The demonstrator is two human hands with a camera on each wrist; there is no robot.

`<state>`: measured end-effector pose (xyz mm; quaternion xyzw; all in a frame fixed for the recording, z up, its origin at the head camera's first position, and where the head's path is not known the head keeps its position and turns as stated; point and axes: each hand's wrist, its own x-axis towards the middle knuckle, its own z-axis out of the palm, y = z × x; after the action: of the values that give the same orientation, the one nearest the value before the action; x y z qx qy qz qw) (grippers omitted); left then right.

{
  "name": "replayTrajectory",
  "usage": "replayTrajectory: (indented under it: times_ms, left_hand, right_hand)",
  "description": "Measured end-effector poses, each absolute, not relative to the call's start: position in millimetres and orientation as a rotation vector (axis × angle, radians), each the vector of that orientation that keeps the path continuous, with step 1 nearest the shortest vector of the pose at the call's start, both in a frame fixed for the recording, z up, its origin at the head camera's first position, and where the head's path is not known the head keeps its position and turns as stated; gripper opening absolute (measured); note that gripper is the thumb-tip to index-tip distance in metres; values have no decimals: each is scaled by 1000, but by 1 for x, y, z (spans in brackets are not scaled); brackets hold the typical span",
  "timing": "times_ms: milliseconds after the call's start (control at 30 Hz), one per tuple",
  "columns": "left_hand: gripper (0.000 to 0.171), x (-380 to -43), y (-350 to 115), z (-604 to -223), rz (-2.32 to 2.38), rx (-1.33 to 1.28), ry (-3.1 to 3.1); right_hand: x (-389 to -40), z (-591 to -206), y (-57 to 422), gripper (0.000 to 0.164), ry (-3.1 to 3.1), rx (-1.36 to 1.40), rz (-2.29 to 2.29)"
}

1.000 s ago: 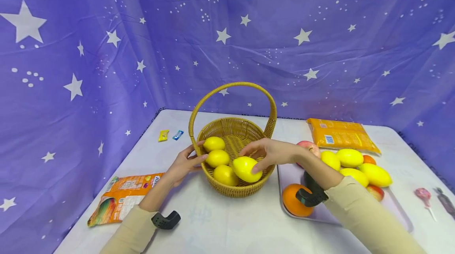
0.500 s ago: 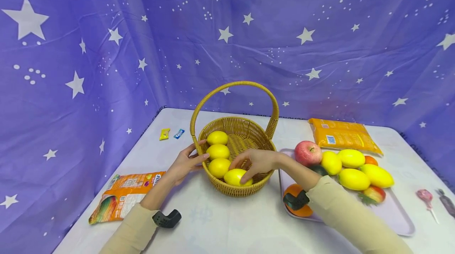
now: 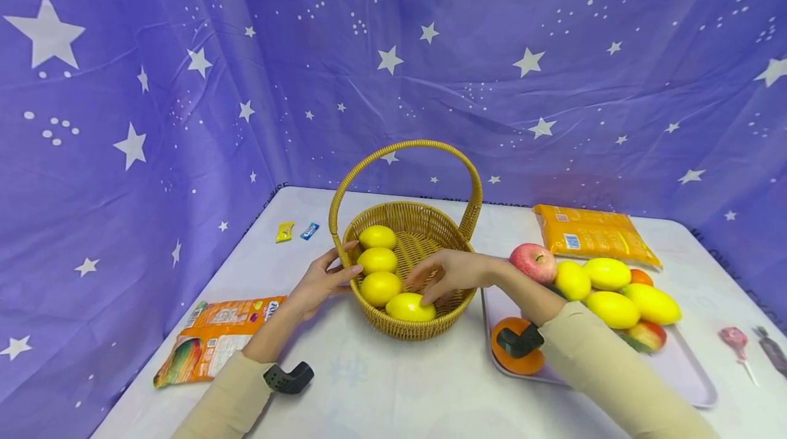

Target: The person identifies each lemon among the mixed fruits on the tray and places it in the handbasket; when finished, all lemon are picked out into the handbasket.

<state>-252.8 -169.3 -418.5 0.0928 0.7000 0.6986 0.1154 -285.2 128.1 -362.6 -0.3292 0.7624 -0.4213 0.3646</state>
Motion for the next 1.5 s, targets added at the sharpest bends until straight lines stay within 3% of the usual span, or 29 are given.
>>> replayTrajectory:
  times_ms: [367,633,1000,1167,1500]
  left_hand:
    - [61,-252,-166,-418,2033,248,2057]
    - [61,-252,-167,-417,2030,265,2062]
    - [62,-251,-170,-418,2050,250,2047]
    - [62,-251,-170,-418,2049,255,2052]
    - [62,-252,-168,-419,2051,257,2045]
  right_hand:
    - [-290,-336,203,45,1946,-733,-1322]
    - [-280,-330,282,38,2061,-712,-1407]
    - [-265,-353,409,49,1872,-791,-1575]
    - [-254,-363,457,51,1924,-692,-1619]
    - [-232,-383,509,55,2124,-509,-1632]
